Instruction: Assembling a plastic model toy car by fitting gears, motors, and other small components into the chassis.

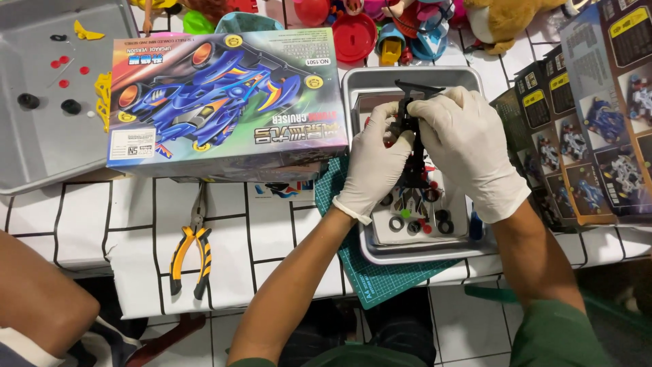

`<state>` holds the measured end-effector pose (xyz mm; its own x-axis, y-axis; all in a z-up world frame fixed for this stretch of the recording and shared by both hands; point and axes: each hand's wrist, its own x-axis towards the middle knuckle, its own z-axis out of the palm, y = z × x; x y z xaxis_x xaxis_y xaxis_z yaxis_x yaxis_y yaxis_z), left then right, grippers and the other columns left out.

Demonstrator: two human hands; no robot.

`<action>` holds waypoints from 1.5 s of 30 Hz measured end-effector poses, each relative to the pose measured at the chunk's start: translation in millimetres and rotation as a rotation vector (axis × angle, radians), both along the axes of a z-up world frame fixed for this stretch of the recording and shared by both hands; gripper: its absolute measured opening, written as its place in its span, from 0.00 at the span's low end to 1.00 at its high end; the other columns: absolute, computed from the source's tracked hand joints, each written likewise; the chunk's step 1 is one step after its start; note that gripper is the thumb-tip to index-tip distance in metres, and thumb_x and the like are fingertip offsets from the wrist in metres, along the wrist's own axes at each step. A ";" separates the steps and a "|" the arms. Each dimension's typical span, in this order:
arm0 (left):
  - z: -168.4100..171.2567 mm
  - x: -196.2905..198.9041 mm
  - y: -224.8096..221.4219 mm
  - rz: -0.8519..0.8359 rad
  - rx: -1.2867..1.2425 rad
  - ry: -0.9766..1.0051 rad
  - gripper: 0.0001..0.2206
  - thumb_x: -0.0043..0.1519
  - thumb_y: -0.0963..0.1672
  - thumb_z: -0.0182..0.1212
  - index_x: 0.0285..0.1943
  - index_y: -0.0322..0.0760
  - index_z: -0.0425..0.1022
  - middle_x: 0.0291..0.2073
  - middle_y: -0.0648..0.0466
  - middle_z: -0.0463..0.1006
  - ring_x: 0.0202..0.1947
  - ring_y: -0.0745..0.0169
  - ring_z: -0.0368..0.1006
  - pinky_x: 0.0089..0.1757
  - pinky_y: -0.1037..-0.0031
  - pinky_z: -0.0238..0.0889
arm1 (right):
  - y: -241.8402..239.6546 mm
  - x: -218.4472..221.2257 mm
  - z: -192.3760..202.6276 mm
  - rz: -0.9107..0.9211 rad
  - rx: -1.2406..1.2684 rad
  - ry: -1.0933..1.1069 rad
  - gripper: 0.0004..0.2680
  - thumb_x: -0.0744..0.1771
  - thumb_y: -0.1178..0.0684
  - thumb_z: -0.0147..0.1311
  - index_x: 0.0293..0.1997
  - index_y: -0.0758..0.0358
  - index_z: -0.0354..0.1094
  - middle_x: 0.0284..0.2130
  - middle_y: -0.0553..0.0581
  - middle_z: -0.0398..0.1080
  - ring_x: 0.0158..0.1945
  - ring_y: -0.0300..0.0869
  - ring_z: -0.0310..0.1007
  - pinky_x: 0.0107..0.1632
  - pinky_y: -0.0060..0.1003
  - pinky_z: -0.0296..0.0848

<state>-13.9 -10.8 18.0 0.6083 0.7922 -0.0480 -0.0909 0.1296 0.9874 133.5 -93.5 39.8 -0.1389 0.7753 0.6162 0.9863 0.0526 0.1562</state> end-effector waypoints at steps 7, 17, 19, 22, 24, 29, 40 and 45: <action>-2.7 3.4 0.1 0.034 -0.001 -0.023 0.14 0.61 0.38 0.60 0.55 0.40 0.74 0.37 0.47 0.81 0.35 0.59 0.80 0.37 0.69 0.77 | 1.9 -0.3 0.8 0.054 -0.007 0.060 0.11 0.65 0.65 0.61 0.48 0.57 0.70 0.34 0.52 0.69 0.39 0.48 0.69 0.40 0.42 0.70; 4.2 0.3 -1.5 0.062 0.001 -0.042 0.14 0.61 0.38 0.59 0.56 0.38 0.72 0.41 0.44 0.82 0.41 0.52 0.81 0.41 0.63 0.78 | 2.3 0.4 -4.2 0.095 0.081 0.166 0.09 0.66 0.67 0.64 0.45 0.56 0.74 0.37 0.49 0.75 0.40 0.48 0.71 0.44 0.42 0.70; 1.6 0.4 -1.4 0.067 0.001 -0.043 0.14 0.61 0.38 0.59 0.56 0.38 0.72 0.41 0.44 0.82 0.41 0.52 0.81 0.41 0.64 0.77 | 2.2 1.3 -4.5 0.102 0.081 0.173 0.09 0.65 0.67 0.64 0.45 0.56 0.75 0.36 0.49 0.75 0.40 0.48 0.71 0.44 0.42 0.70; -2.4 1.2 -1.0 0.058 -0.004 -0.080 0.14 0.61 0.38 0.59 0.56 0.38 0.71 0.43 0.45 0.81 0.41 0.55 0.80 0.40 0.65 0.78 | 2.0 1.8 -3.4 0.090 0.056 0.183 0.10 0.65 0.67 0.63 0.46 0.56 0.74 0.38 0.50 0.76 0.41 0.49 0.72 0.44 0.43 0.72; -4.0 3.9 -0.9 0.064 -0.008 -0.097 0.14 0.62 0.38 0.60 0.56 0.39 0.72 0.43 0.46 0.82 0.43 0.55 0.81 0.40 0.65 0.78 | 2.8 2.7 -5.2 0.099 0.075 0.169 0.10 0.65 0.67 0.63 0.46 0.56 0.74 0.38 0.50 0.76 0.41 0.49 0.72 0.45 0.42 0.72; -3.6 1.3 -1.9 0.058 0.011 -0.081 0.15 0.63 0.38 0.58 0.58 0.38 0.70 0.45 0.44 0.81 0.44 0.51 0.80 0.41 0.63 0.78 | 3.1 8.7 -9.5 0.135 0.069 0.214 0.12 0.65 0.68 0.62 0.50 0.58 0.74 0.42 0.52 0.76 0.42 0.51 0.72 0.45 0.45 0.73; -10.4 5.4 -3.0 0.084 0.027 -0.088 0.15 0.64 0.39 0.59 0.60 0.37 0.69 0.47 0.43 0.81 0.46 0.48 0.80 0.44 0.62 0.77 | 2.9 -0.1 2.7 0.134 0.106 0.117 0.12 0.66 0.68 0.60 0.53 0.61 0.76 0.41 0.53 0.76 0.40 0.50 0.72 0.43 0.42 0.73; -6.2 4.7 -5.5 0.087 0.043 -0.092 0.15 0.64 0.38 0.59 0.60 0.39 0.70 0.47 0.47 0.82 0.45 0.55 0.80 0.44 0.65 0.77 | 3.1 -0.1 4.4 0.127 0.087 0.039 0.14 0.64 0.68 0.63 0.54 0.63 0.74 0.41 0.55 0.75 0.40 0.51 0.72 0.40 0.43 0.70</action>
<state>-9.3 -16.3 11.8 0.5377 0.8422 0.0399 -0.1908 0.0755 0.9787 133.4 -90.4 44.2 -0.2068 0.6963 0.6873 0.9781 0.1649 0.1273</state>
